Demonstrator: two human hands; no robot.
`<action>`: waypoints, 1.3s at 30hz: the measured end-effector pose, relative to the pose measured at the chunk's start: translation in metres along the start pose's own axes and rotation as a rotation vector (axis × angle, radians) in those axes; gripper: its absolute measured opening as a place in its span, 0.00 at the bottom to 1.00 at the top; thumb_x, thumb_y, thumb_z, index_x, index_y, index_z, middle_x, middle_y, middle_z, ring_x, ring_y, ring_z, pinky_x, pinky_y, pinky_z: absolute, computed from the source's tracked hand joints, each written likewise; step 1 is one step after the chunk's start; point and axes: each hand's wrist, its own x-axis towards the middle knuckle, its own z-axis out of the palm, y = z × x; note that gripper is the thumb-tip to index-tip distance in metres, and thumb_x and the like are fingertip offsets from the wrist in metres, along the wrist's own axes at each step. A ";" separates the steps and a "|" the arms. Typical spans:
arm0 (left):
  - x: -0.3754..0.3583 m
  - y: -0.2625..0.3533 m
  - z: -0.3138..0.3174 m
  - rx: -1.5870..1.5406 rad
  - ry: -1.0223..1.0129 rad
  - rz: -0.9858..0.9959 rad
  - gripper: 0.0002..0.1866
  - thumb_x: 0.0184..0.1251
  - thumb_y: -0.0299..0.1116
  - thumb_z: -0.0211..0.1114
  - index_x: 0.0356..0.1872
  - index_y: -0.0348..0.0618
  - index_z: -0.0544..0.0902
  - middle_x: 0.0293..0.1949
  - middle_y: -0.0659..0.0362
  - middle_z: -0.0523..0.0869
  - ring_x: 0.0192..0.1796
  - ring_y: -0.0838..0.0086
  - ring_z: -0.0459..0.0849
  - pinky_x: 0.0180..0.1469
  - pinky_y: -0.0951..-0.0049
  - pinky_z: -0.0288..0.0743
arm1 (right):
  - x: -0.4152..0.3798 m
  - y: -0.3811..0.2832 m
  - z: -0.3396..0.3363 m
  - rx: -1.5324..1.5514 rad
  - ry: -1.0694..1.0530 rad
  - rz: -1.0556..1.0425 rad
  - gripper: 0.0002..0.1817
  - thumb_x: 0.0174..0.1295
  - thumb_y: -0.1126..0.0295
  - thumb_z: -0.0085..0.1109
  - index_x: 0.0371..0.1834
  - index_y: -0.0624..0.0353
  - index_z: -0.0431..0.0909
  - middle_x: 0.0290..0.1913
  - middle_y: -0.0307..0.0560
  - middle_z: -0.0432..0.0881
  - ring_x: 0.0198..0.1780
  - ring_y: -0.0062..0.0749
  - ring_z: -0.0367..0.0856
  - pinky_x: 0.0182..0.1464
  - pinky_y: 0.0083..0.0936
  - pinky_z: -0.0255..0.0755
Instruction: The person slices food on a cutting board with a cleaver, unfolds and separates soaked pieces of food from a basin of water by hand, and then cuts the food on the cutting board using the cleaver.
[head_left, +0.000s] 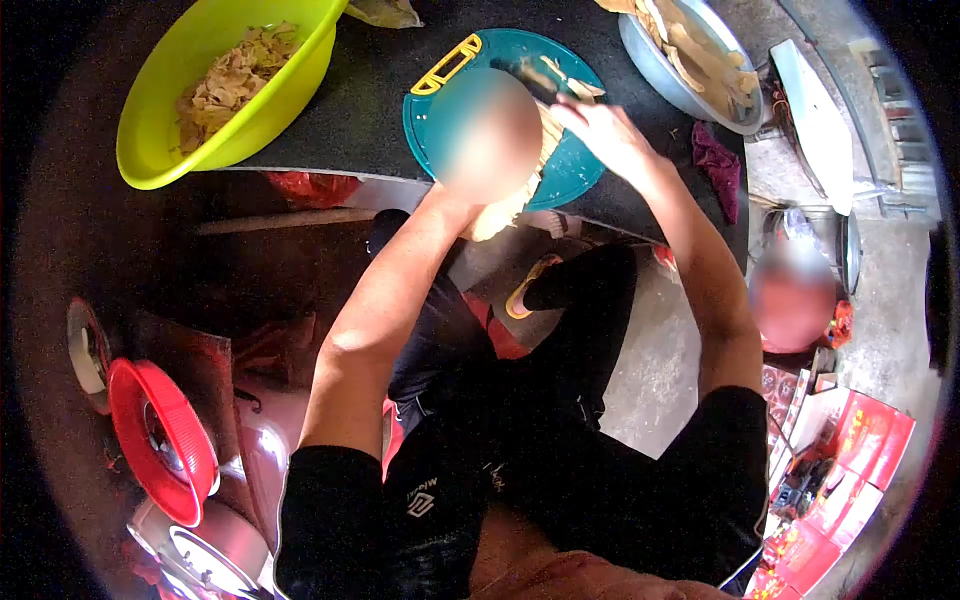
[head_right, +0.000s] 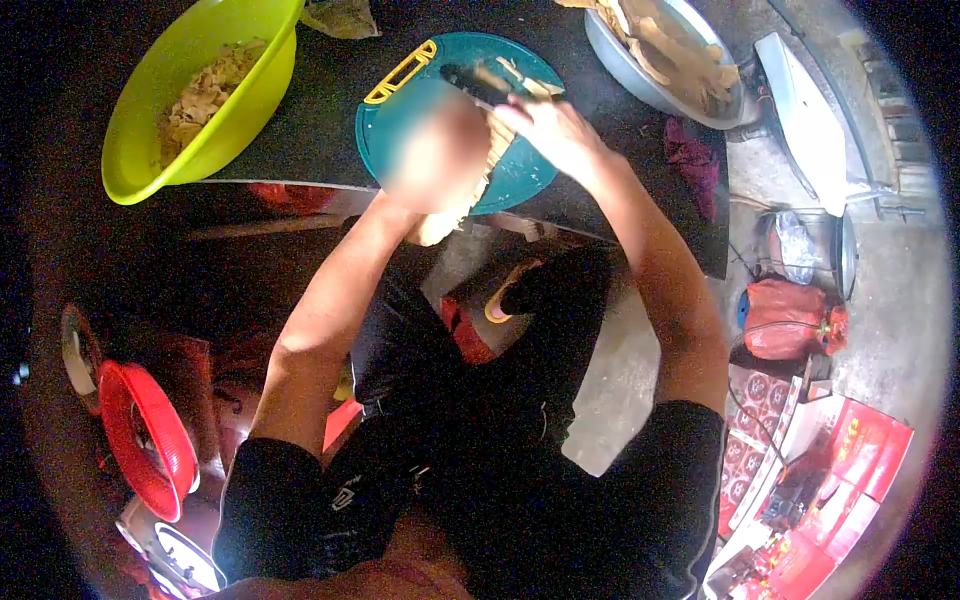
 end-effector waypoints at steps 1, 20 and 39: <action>-0.001 0.000 0.000 0.000 0.000 0.001 0.13 0.58 0.39 0.62 0.36 0.39 0.81 0.40 0.49 0.80 0.46 0.58 0.78 0.51 0.60 0.70 | -0.018 -0.009 -0.002 0.019 -0.031 0.017 0.34 0.66 0.42 0.42 0.66 0.55 0.65 0.39 0.64 0.81 0.39 0.54 0.82 0.49 0.42 0.74; -0.003 0.000 0.002 -0.040 0.010 -0.001 0.14 0.58 0.38 0.62 0.41 0.41 0.81 0.46 0.50 0.81 0.52 0.59 0.78 0.58 0.59 0.67 | -0.025 -0.022 0.000 0.059 0.061 0.034 0.29 0.66 0.47 0.46 0.66 0.50 0.65 0.34 0.63 0.82 0.35 0.54 0.83 0.41 0.41 0.77; -0.009 -0.002 0.013 -0.003 0.012 0.177 0.12 0.57 0.35 0.63 0.40 0.40 0.82 0.37 0.49 0.84 0.42 0.57 0.83 0.46 0.64 0.78 | -0.081 -0.047 0.005 0.172 0.013 0.162 0.25 0.68 0.53 0.45 0.59 0.62 0.69 0.40 0.69 0.77 0.45 0.60 0.77 0.44 0.42 0.73</action>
